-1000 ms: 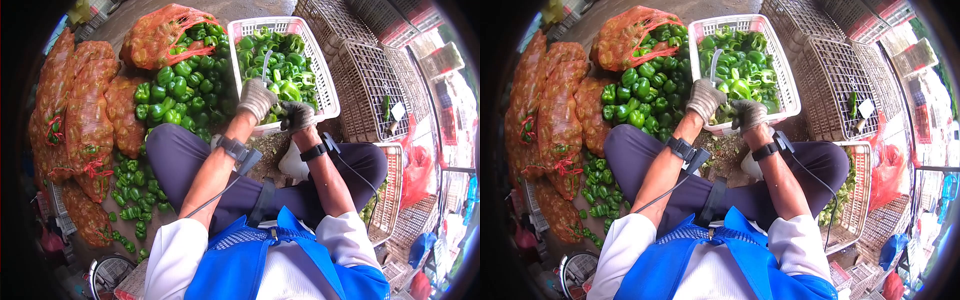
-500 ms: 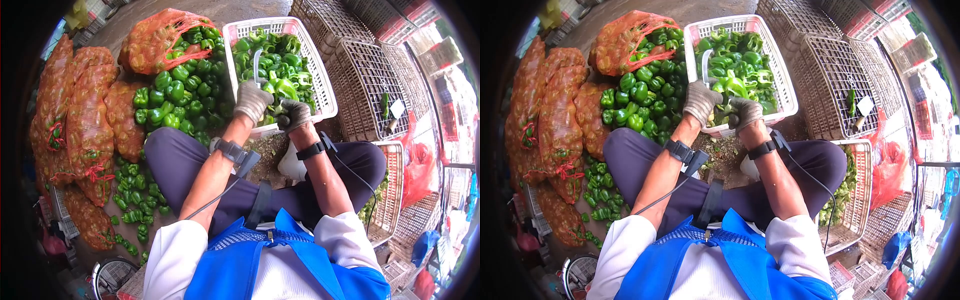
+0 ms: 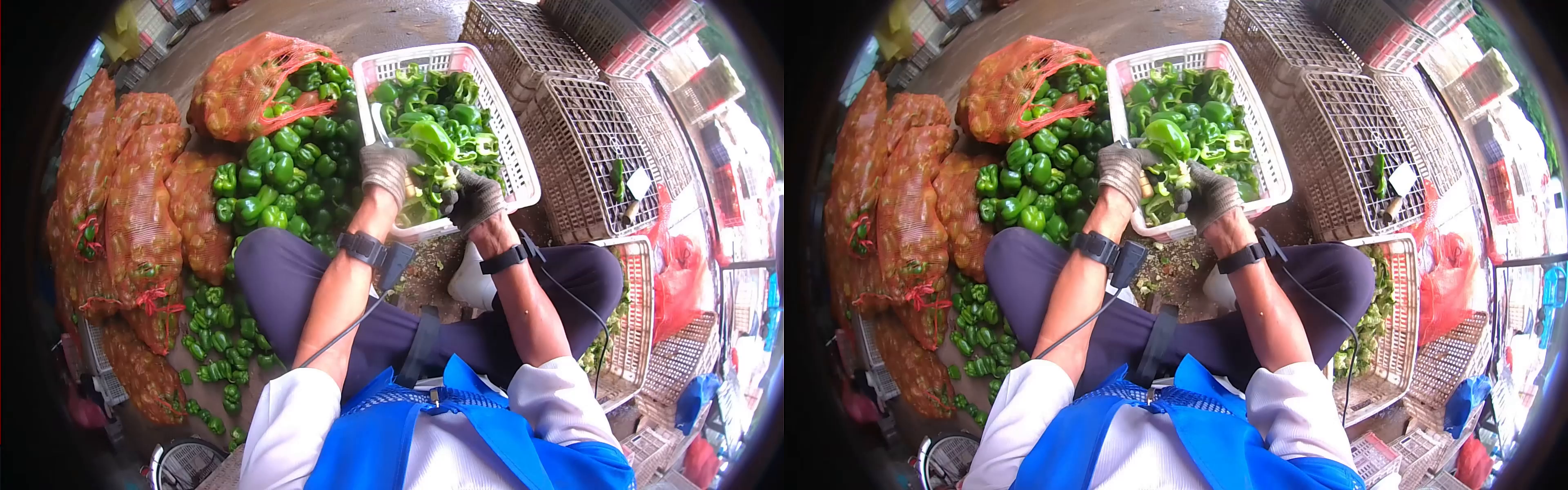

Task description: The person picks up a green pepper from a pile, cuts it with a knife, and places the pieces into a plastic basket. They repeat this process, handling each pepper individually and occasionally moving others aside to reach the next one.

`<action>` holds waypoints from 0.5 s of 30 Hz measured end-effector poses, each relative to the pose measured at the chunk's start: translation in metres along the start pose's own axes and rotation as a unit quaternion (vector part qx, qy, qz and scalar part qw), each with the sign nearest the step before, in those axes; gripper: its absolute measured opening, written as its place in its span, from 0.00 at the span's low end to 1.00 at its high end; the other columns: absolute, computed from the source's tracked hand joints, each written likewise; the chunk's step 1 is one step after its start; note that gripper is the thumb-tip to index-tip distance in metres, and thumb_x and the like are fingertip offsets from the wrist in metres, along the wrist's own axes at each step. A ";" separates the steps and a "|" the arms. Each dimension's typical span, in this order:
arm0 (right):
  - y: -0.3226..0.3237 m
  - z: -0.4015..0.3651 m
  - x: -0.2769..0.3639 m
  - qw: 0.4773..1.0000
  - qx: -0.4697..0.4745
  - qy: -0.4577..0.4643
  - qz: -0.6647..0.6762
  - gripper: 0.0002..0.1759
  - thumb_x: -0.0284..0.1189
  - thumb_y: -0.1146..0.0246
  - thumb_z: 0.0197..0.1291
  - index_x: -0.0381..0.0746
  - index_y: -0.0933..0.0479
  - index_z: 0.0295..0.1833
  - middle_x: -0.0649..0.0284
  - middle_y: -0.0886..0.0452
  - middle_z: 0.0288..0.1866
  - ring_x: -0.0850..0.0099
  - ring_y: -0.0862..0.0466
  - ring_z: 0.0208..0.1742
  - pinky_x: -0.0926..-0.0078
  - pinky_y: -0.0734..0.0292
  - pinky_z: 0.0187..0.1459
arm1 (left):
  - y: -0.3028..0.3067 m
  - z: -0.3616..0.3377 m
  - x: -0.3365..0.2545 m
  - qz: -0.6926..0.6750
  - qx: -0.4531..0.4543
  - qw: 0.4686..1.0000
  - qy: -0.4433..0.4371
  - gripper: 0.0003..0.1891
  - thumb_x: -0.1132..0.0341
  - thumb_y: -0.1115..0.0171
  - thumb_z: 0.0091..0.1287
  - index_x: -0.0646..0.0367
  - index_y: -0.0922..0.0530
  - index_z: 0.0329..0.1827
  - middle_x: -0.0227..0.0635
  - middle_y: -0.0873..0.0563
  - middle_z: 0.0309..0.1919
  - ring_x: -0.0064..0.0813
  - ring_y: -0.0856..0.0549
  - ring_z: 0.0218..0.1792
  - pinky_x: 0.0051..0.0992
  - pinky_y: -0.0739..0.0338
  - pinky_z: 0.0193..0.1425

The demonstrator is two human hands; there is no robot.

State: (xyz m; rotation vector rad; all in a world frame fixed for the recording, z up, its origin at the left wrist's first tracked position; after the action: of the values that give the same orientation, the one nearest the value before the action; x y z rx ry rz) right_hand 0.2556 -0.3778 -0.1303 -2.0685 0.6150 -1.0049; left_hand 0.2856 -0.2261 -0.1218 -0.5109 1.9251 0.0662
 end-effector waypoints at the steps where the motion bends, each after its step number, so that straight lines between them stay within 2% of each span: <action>1: 0.004 -0.001 0.001 1.000 -0.008 -0.006 -0.005 0.14 0.34 0.46 0.68 0.36 0.27 0.52 0.61 0.21 0.36 0.74 0.26 0.24 0.80 0.30 0.25 | 0.000 0.011 0.005 0.004 0.007 1.000 -0.010 0.10 0.77 0.31 0.46 0.64 0.18 0.33 0.35 0.18 0.22 0.28 0.19 0.19 0.28 0.23 0.23; 3: 0.001 -0.007 0.003 0.999 -0.020 -0.020 -0.017 0.14 0.33 0.46 0.67 0.36 0.26 0.51 0.61 0.21 0.37 0.75 0.25 0.25 0.82 0.31 0.23 | -0.004 0.025 0.006 0.045 0.015 0.993 -0.106 0.08 0.76 0.32 0.49 0.60 0.20 0.33 0.33 0.21 0.21 0.29 0.23 0.16 0.29 0.27 0.18; 5: -0.003 -0.012 0.006 1.000 -0.020 -0.016 -0.013 0.14 0.33 0.46 0.66 0.36 0.26 0.51 0.59 0.20 0.36 0.75 0.23 0.25 0.85 0.34 0.19 | -0.006 0.030 0.011 0.038 0.011 0.994 -0.106 0.07 0.76 0.33 0.51 0.58 0.20 0.32 0.32 0.22 0.20 0.30 0.24 0.15 0.30 0.29 0.16; 7: 0.006 -0.008 0.007 1.000 0.016 -0.013 -0.013 0.14 0.33 0.45 0.66 0.36 0.26 0.51 0.58 0.20 0.35 0.75 0.22 0.24 0.85 0.34 0.18 | -0.011 0.015 0.008 -0.016 -0.003 1.000 -0.013 0.06 0.75 0.33 0.52 0.58 0.20 0.32 0.31 0.22 0.20 0.30 0.23 0.16 0.31 0.28 0.17; 8: 0.004 -0.008 0.009 0.994 0.105 -0.013 0.008 0.15 0.34 0.45 0.66 0.35 0.25 0.50 0.57 0.19 0.34 0.74 0.23 0.23 0.85 0.34 0.17 | -0.008 0.038 0.021 0.096 0.008 0.995 -0.029 0.07 0.76 0.35 0.52 0.59 0.18 0.35 0.34 0.17 0.23 0.28 0.18 0.20 0.26 0.24 0.22; 11: -0.005 -0.019 0.016 0.988 0.154 -0.032 0.003 0.15 0.34 0.45 0.66 0.35 0.26 0.50 0.57 0.20 0.35 0.75 0.23 0.24 0.84 0.35 0.16 | -0.007 0.047 0.026 0.020 0.077 0.997 -0.007 0.07 0.75 0.33 0.52 0.62 0.19 0.34 0.36 0.18 0.22 0.30 0.19 0.17 0.28 0.24 0.19; 12: -0.002 -0.024 0.022 1.000 0.022 0.005 0.018 0.16 0.34 0.46 0.68 0.34 0.28 0.53 0.56 0.20 0.36 0.74 0.25 0.24 0.81 0.34 0.18 | -0.004 0.045 0.016 0.034 0.013 0.998 -0.057 0.08 0.73 0.30 0.51 0.63 0.20 0.32 0.37 0.18 0.21 0.31 0.21 0.14 0.30 0.26 0.16; 15: 0.012 -0.013 0.026 0.998 0.007 0.030 0.052 0.17 0.33 0.47 0.69 0.34 0.30 0.56 0.54 0.20 0.40 0.69 0.23 0.27 0.79 0.27 0.23 | -0.022 0.027 -0.002 0.113 0.026 0.989 -0.088 0.12 0.71 0.25 0.49 0.64 0.20 0.33 0.37 0.18 0.21 0.30 0.20 0.15 0.28 0.26 0.17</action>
State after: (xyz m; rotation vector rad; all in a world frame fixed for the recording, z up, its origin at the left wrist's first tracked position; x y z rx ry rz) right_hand 0.2585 -0.4080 -0.1224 -1.9794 0.7371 -1.0101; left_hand 0.3182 -0.2382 -0.1264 -0.2410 1.7989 0.2013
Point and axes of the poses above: each hand's wrist, its own z-axis towards the middle knuckle, its own y-axis out of the back of the hand, x = y × z, the point moved 9 cm from there along z, towards the middle knuckle
